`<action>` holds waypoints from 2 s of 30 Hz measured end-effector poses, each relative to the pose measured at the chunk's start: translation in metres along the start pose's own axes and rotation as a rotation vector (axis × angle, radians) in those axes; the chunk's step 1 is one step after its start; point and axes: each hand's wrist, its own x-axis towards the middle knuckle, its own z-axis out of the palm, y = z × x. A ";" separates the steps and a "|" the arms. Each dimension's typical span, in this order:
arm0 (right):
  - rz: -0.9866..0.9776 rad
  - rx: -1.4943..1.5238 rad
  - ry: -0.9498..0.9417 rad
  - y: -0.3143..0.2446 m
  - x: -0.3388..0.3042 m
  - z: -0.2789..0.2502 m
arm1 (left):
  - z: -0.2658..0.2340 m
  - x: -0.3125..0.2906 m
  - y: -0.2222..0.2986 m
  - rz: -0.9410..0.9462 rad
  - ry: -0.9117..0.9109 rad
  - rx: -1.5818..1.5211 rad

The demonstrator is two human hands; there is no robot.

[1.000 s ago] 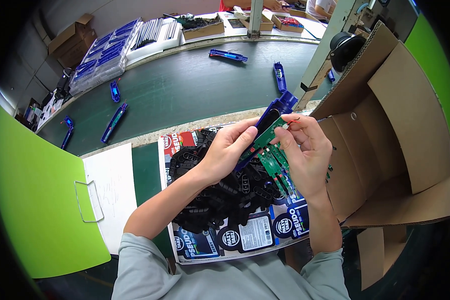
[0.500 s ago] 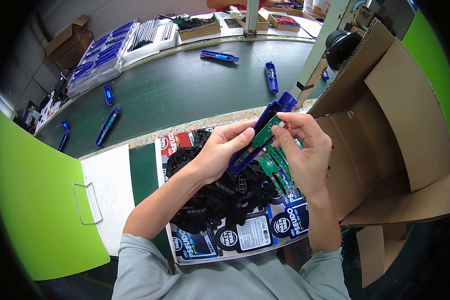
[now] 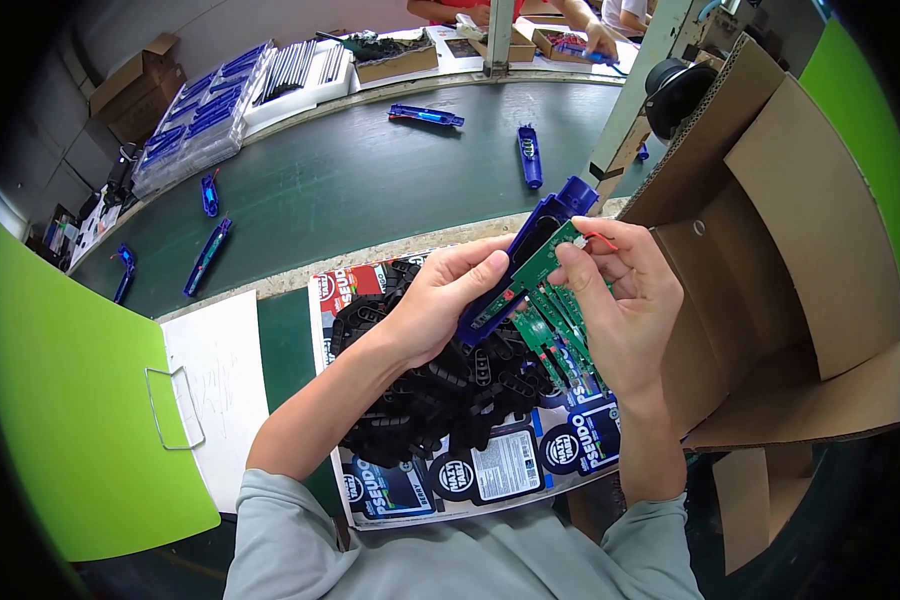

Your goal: The person assembles small electronic circuit boards into blue plastic housings by hand.

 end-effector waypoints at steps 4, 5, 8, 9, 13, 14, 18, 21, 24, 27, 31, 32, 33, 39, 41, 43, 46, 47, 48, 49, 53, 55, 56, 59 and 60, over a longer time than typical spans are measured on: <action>0.001 -0.042 -0.052 0.002 -0.001 -0.003 | 0.000 0.001 0.000 -0.004 -0.010 -0.001; 0.002 -0.070 -0.084 0.002 -0.002 -0.004 | 0.000 0.002 0.000 -0.002 -0.018 0.005; -0.007 -0.073 -0.091 0.003 -0.003 -0.003 | 0.002 0.000 0.001 -0.005 -0.006 -0.015; -0.007 -0.073 -0.091 0.003 -0.003 -0.003 | 0.001 0.000 0.001 -0.005 -0.006 -0.015; 0.004 -0.071 -0.103 0.001 -0.003 -0.005 | 0.003 0.000 0.001 -0.004 -0.008 -0.004; 0.007 -0.071 -0.111 0.001 -0.003 -0.006 | 0.004 0.001 0.000 -0.009 0.003 -0.013; -0.021 -0.105 -0.117 0.003 -0.001 -0.008 | 0.004 0.001 -0.001 0.000 -0.019 -0.010; -0.054 -0.143 -0.115 0.004 0.000 -0.009 | 0.006 0.001 -0.004 -0.004 -0.005 -0.023; -0.070 -0.196 -0.114 0.003 -0.001 -0.010 | 0.004 0.003 -0.009 0.042 -0.011 0.034; -0.057 -0.170 -0.133 0.006 -0.001 -0.012 | 0.004 0.004 -0.009 -0.013 -0.031 -0.012; -0.138 -0.265 -0.068 0.007 -0.001 -0.009 | 0.005 0.004 -0.010 0.004 -0.030 -0.002; -0.191 -0.350 -0.052 0.006 -0.001 -0.008 | 0.006 0.003 -0.010 0.003 -0.018 -0.003; -0.199 -0.358 -0.044 0.005 -0.001 -0.007 | 0.007 0.004 -0.012 0.012 -0.013 0.014; -0.260 -0.500 0.122 0.019 -0.007 0.000 | 0.013 0.000 -0.010 0.007 0.010 0.123; -0.284 -0.505 0.131 0.025 -0.006 0.001 | 0.019 0.000 -0.013 0.077 0.029 0.178; -0.117 -0.338 0.190 0.031 -0.008 0.003 | 0.021 0.000 -0.014 0.071 0.070 0.234; 0.030 -0.213 0.175 0.024 -0.005 0.005 | 0.021 -0.001 -0.015 0.086 0.094 0.295; 0.116 -0.163 0.148 0.022 -0.004 0.005 | 0.021 -0.002 -0.017 0.087 0.096 0.296; 0.114 -0.164 0.150 0.024 -0.004 0.004 | 0.022 -0.002 -0.017 0.110 0.111 0.329; 0.137 -0.156 0.128 0.028 -0.005 0.003 | 0.022 -0.002 -0.018 0.132 0.126 0.361; 0.168 -0.154 0.046 0.039 -0.005 0.000 | 0.014 -0.003 -0.020 0.109 0.133 0.399; 0.153 -0.047 0.055 0.052 -0.007 0.000 | 0.011 0.000 -0.017 0.120 0.127 0.457; 0.131 0.061 0.066 0.057 -0.009 -0.002 | 0.009 0.002 -0.008 0.079 0.135 0.474; 0.107 -0.280 0.004 0.060 -0.016 -0.022 | -0.024 0.014 0.008 0.093 0.289 0.468; 0.096 -0.375 -0.064 0.062 -0.019 -0.021 | -0.048 0.016 0.013 0.117 0.347 0.516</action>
